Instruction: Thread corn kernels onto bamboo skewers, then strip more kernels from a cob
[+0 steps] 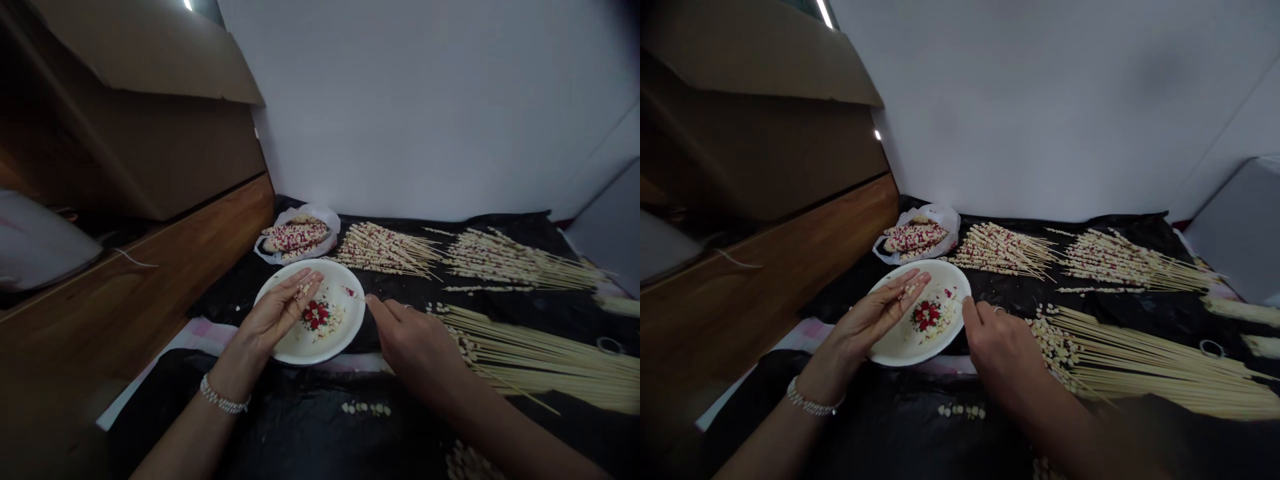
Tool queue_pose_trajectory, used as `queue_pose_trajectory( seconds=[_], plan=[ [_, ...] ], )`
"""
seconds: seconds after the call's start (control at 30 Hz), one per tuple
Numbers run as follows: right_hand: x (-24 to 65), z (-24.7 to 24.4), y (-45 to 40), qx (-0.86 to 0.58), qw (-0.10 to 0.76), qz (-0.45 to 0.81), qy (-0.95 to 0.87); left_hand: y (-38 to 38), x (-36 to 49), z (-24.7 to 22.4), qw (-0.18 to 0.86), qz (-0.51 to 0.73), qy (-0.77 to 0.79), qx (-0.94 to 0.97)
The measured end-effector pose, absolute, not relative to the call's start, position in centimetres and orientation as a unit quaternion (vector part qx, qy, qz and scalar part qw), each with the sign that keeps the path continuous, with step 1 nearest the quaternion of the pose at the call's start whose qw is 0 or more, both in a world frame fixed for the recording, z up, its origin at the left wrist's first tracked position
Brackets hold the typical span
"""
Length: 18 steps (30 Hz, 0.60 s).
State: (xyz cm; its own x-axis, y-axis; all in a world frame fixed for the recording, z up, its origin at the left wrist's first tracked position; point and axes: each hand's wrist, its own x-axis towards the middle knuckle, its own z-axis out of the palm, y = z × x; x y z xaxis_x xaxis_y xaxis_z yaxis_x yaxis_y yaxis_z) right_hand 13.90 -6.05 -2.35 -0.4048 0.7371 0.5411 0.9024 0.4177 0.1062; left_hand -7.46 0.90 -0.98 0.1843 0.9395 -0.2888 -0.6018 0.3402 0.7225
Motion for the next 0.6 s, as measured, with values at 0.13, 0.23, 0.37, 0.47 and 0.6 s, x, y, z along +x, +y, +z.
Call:
queue_pose_trajectory(
  seconds=[0.13,0.23,0.37,0.47,0.6],
  plan=[
    [13.9,-2.2,-6.1,-0.499,0.213,-0.204,-0.815,0.3,-6.6,-1.3,0.756,0.475,0.373,0.253],
    [13.8,-2.1,-6.1,-0.502,0.208,-0.205,-0.814,-0.2,-6.2,-1.9,0.762,0.414,0.373,0.329],
    [13.8,-2.0,-6.2,-0.503,0.217,-0.211,-0.81,-0.4,-6.3,-2.8,0.566,0.346,0.431,0.612],
    [13.8,-2.0,-6.1,-0.501,0.22,-0.205,-0.812,-0.5,-6.5,-3.3,0.371,0.271,0.463,0.758],
    [13.8,-2.0,-6.0,-0.504,0.217,-0.194,-0.813,-1.2,-6.3,-2.5,0.333,0.143,0.375,0.853]
  ],
)
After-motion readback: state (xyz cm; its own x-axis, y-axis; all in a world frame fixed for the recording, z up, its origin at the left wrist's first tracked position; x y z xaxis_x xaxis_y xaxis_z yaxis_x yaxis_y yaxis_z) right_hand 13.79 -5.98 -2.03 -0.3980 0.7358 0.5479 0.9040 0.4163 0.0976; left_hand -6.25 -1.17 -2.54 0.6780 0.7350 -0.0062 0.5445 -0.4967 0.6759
